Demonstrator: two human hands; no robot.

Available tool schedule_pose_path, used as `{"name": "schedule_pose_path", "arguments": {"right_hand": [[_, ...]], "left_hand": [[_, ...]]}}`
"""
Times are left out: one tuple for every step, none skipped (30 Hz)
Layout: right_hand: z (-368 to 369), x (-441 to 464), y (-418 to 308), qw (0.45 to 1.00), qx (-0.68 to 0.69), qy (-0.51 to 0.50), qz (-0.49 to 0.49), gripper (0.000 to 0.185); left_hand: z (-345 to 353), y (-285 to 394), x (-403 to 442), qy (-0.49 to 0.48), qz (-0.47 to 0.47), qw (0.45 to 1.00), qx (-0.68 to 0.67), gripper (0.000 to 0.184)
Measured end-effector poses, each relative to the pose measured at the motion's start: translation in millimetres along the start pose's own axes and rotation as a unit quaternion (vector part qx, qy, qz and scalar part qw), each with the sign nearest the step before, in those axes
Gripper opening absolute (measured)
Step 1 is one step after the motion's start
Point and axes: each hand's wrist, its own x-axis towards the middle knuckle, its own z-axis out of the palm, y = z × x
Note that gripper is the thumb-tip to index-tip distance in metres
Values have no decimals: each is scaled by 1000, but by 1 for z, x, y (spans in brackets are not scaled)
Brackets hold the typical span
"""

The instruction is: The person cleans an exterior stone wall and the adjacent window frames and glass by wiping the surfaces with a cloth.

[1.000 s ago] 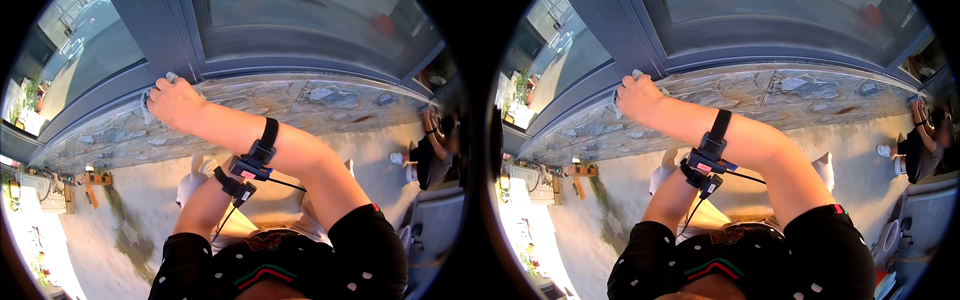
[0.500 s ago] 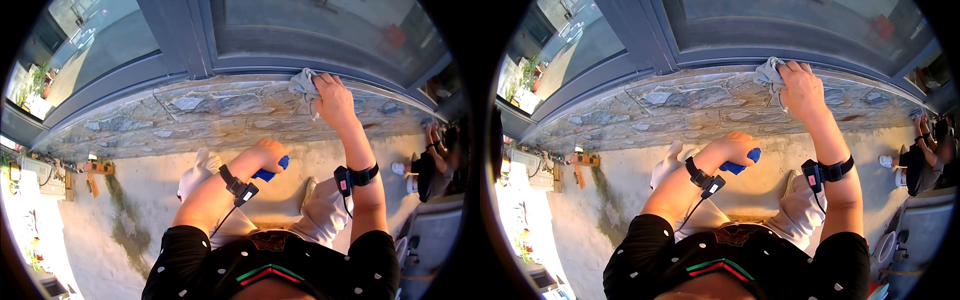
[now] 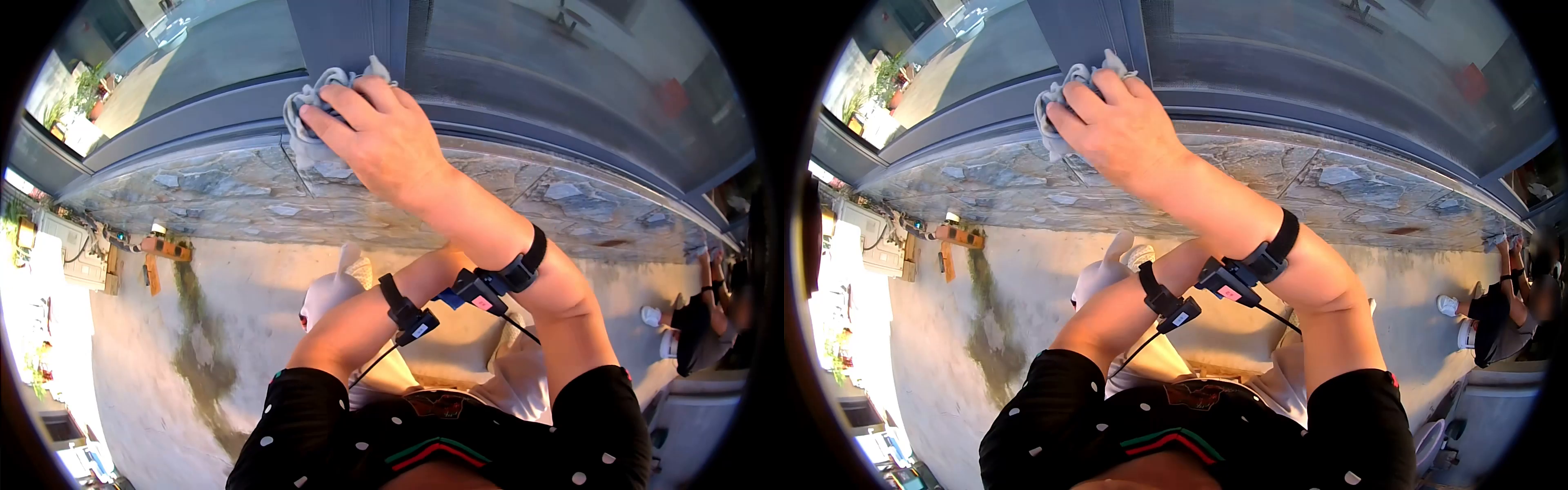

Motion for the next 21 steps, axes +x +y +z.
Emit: {"name": "schedule_pose_path", "arguments": {"right_hand": [[21, 12, -9, 999, -20, 2, -35, 33], [47, 20, -17, 997, -23, 3, -71, 30], [73, 25, -22, 997, -20, 5, -70, 30], [96, 30, -26, 993, -49, -23, -107, 25], [107, 32, -28, 985, -79, -51, -144, 22], [104, 36, -30, 985, -78, -49, -144, 22], [101, 39, -33, 981, -94, -104, -134, 22], [97, 40, -37, 973, -108, -160, -127, 22], [88, 41, -43, 973, -105, -161, -130, 22], [75, 41, -47, 957, -126, -252, -63, 23], [64, 40, -50, 929, -146, -340, 6, 24], [53, 35, -51, 904, -179, -383, 64, 24], [30, 32, -44, 885, -163, -428, 88, 26], [6, 25, -33, 863, -148, -470, 112, 29], [-13, 8, -20, 870, -108, -463, 131, 30], [-31, -9, -7, 875, -67, -456, 148, 31], [-52, -19, 6, 863, 26, -465, 193, 36], [-70, -26, 15, 842, 120, -471, 235, 42], [-78, -39, 18, 841, 117, -473, 233, 42], [-81, -55, 18, 893, 85, -371, 241, 44], [-83, -64, 18, 932, 52, -263, 246, 47]], "left_hand": [[-2, 1, 2, 30, 3, 994, -101, 42], [-1, 1, 3, 57, 2, 975, -216, 42], [-3, 1, 1, 68, -16, 945, -319, 42], [-1, 1, 2, 78, -28, 913, -400, 43], [3, 1, 1, 88, -32, 878, -470, 43], [4, 1, 0, 93, -32, 847, -522, 43], [3, -1, 0, 92, -33, 836, -541, 43], [2, -1, 1, 92, -31, 823, -560, 43], [0, -2, 0, 88, -28, 829, -551, 43], [-1, -4, 2, 82, -31, 843, -531, 43], [-2, -5, 2, 76, -31, 863, -499, 43], [-1, -6, 3, 69, -32, 892, -446, 43], [0, -9, 3, 65, -30, 925, -372, 43], [2, -12, 3, 61, -22, 956, -287, 43], [7, -18, 5, 50, -20, 984, -169, 43], [13, -27, 6, 31, -23, 998, -43, 43], [20, -38, 7, 6, -26, 997, 70, 43], [26, -41, 7, -22, -35, 991, 131, 43], [27, -41, 10, -49, -41, 984, 165, 43], [31, -39, 7, -66, -41, 980, 182, 43], [33, -37, 8, -82, -40, 977, 193, 43]]}}
